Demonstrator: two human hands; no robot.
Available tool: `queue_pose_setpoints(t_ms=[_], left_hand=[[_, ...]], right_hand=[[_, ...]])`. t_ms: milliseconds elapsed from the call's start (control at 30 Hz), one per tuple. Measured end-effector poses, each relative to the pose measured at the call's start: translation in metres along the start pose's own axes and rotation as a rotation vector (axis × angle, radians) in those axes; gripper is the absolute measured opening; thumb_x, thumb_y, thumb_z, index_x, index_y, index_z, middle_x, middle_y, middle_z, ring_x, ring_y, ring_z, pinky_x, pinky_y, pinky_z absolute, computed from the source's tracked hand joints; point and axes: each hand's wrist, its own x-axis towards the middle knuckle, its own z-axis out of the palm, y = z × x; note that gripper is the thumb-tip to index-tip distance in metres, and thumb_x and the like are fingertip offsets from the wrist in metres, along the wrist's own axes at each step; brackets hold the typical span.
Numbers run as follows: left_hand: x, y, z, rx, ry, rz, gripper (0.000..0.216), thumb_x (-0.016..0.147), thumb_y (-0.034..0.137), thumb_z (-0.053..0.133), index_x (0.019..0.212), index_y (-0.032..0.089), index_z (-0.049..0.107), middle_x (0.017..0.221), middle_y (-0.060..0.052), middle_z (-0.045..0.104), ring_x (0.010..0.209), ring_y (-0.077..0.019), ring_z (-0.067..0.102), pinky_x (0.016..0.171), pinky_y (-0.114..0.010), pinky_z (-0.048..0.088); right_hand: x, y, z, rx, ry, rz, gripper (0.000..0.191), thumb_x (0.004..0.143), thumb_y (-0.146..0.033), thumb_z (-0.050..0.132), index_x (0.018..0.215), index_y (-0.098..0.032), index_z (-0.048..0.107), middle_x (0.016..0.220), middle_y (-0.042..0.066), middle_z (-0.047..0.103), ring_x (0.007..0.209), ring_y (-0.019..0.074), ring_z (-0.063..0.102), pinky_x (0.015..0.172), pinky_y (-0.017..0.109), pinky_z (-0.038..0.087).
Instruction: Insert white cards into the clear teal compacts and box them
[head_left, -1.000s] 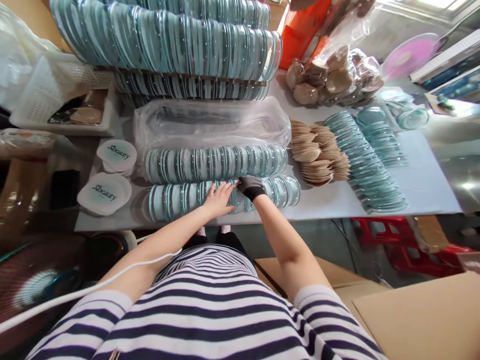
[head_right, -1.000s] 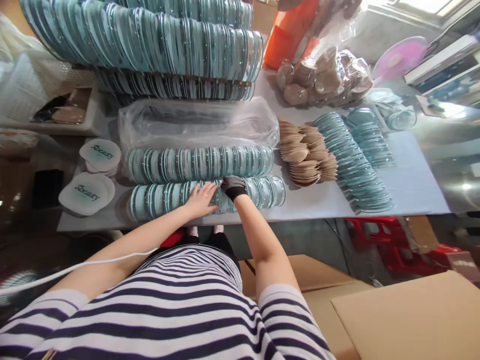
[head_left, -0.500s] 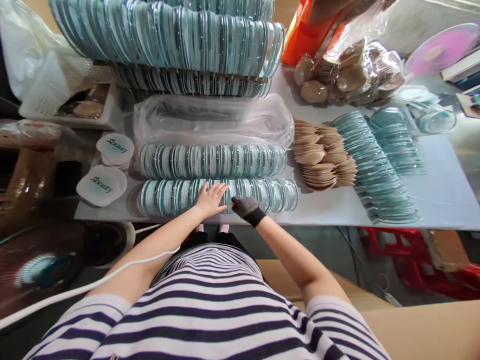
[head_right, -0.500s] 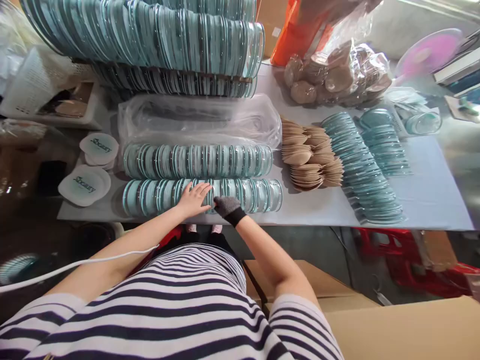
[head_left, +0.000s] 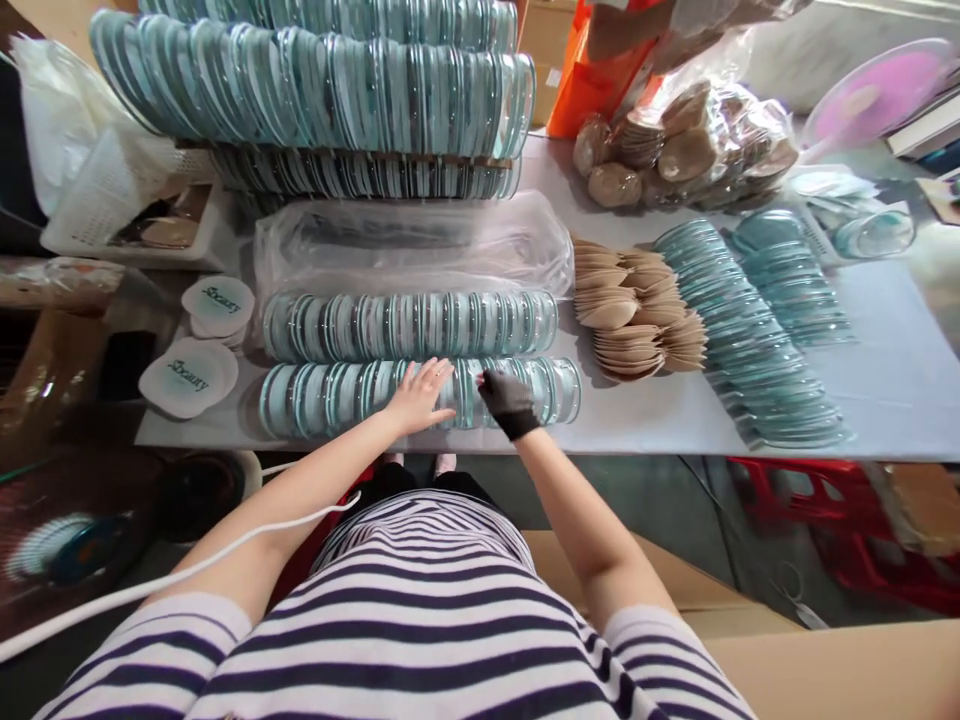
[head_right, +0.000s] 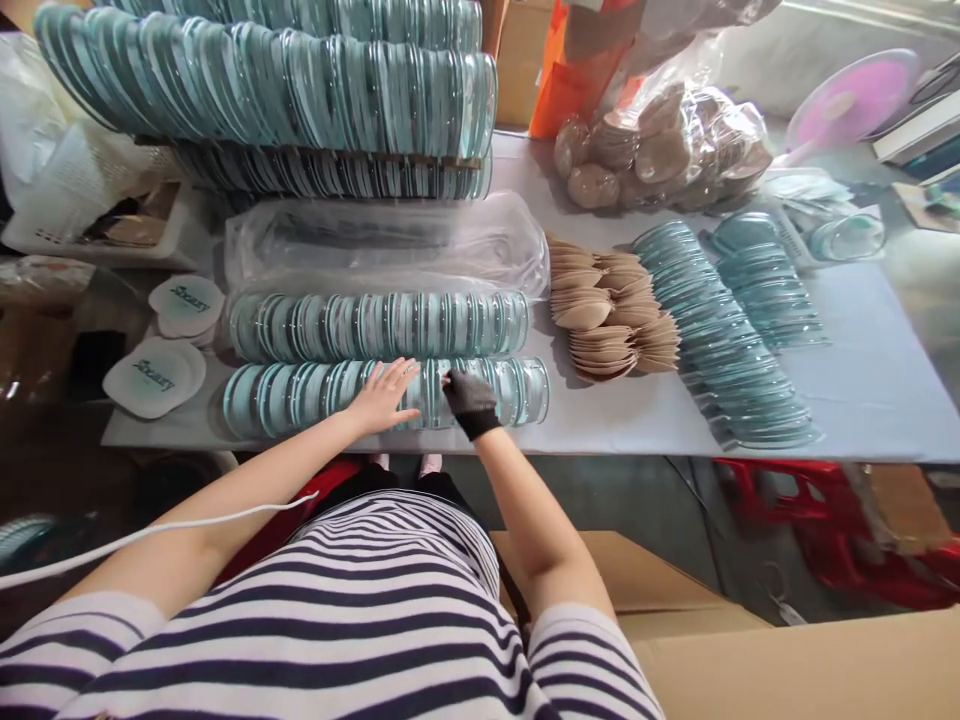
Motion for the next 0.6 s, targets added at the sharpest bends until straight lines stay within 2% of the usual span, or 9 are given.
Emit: queue_pose_setpoints(t_ms=[33, 133, 200, 300, 367, 433, 533, 600], left_hand=[[0.006, 0.008, 0.002, -0.001, -0.001, -0.002, 0.083, 0.085, 0.056, 0.053, 0.153, 0.016, 0.026, 0.159, -0.012, 0.025, 0.147, -0.0293, 0.018, 0.119, -0.052, 0.010], [0.021, 0.026, 0.012, 0.007, 0.014, -0.036, 0.079, 0.086, 0.057, 0.052, 0.151, 0.019, 0.030, 0.156, -0.011, 0.031, 0.145, -0.0297, 0.024, 0.119, -0.053, 0.011], [0.025, 0.031, 0.018, 0.020, 0.034, -0.047, 0.077, 0.086, 0.057, 0.052, 0.150, 0.020, 0.033, 0.154, -0.011, 0.035, 0.143, -0.0303, 0.027, 0.118, -0.053, 0.011], [0.025, 0.030, 0.021, 0.033, 0.043, -0.048, 0.076, 0.085, 0.057, 0.053, 0.149, 0.021, 0.035, 0.152, -0.012, 0.038, 0.142, -0.0304, 0.029, 0.118, -0.053, 0.013], [0.024, 0.028, 0.020, 0.032, 0.042, -0.053, 0.076, 0.084, 0.057, 0.053, 0.148, 0.021, 0.036, 0.151, -0.012, 0.040, 0.141, -0.0297, 0.030, 0.118, -0.052, 0.013], [0.024, 0.027, 0.019, 0.022, 0.045, -0.058, 0.076, 0.084, 0.057, 0.054, 0.148, 0.020, 0.036, 0.151, -0.012, 0.040, 0.140, -0.0292, 0.031, 0.118, -0.052, 0.012], [0.024, 0.028, 0.018, 0.000, 0.047, -0.057, 0.075, 0.085, 0.055, 0.054, 0.148, 0.020, 0.036, 0.152, -0.011, 0.039, 0.140, -0.0284, 0.031, 0.119, -0.052, 0.012], [0.025, 0.029, 0.016, -0.010, 0.042, -0.059, 0.073, 0.085, 0.054, 0.054, 0.148, 0.021, 0.035, 0.153, -0.010, 0.038, 0.141, -0.0280, 0.030, 0.119, -0.051, 0.011]], right_hand=[[0.018, 0.003, -0.017, -0.050, -0.040, -0.011, 0.034, 0.094, -0.034, 0.043, 0.114, -0.021, 0.067, 0.111, 0.012, 0.070, 0.101, 0.0225, 0.066, 0.078, 0.027, 0.046], [0.071, -0.005, -0.048, -0.195, -0.307, -0.094, 0.032, 0.086, -0.030, 0.055, 0.112, -0.017, 0.069, 0.110, 0.015, 0.070, 0.101, 0.0256, 0.066, 0.080, 0.031, 0.050], [0.097, -0.018, -0.054, -0.249, -0.442, -0.152, 0.033, 0.082, -0.027, 0.061, 0.110, -0.013, 0.070, 0.109, 0.017, 0.070, 0.099, 0.0258, 0.067, 0.080, 0.032, 0.052], [0.115, -0.034, -0.052, -0.326, -0.538, -0.271, 0.033, 0.078, -0.026, 0.066, 0.108, -0.011, 0.071, 0.108, 0.017, 0.071, 0.098, 0.0254, 0.067, 0.083, 0.033, 0.052], [0.114, -0.036, -0.051, -0.369, -0.521, -0.341, 0.033, 0.079, -0.025, 0.066, 0.108, -0.012, 0.071, 0.106, 0.017, 0.071, 0.098, 0.0261, 0.067, 0.084, 0.035, 0.052], [0.103, -0.029, -0.050, -0.350, -0.440, -0.381, 0.029, 0.080, -0.024, 0.064, 0.107, -0.014, 0.070, 0.104, 0.017, 0.071, 0.098, 0.0267, 0.067, 0.083, 0.036, 0.051], [0.065, -0.008, -0.043, -0.229, -0.305, -0.397, 0.026, 0.087, -0.026, 0.054, 0.106, -0.018, 0.069, 0.103, 0.014, 0.072, 0.097, 0.0251, 0.067, 0.080, 0.031, 0.049], [0.031, 0.005, -0.028, -0.145, -0.228, -0.345, 0.028, 0.090, -0.029, 0.049, 0.109, -0.021, 0.068, 0.101, 0.011, 0.072, 0.095, 0.0234, 0.067, 0.077, 0.028, 0.046]])
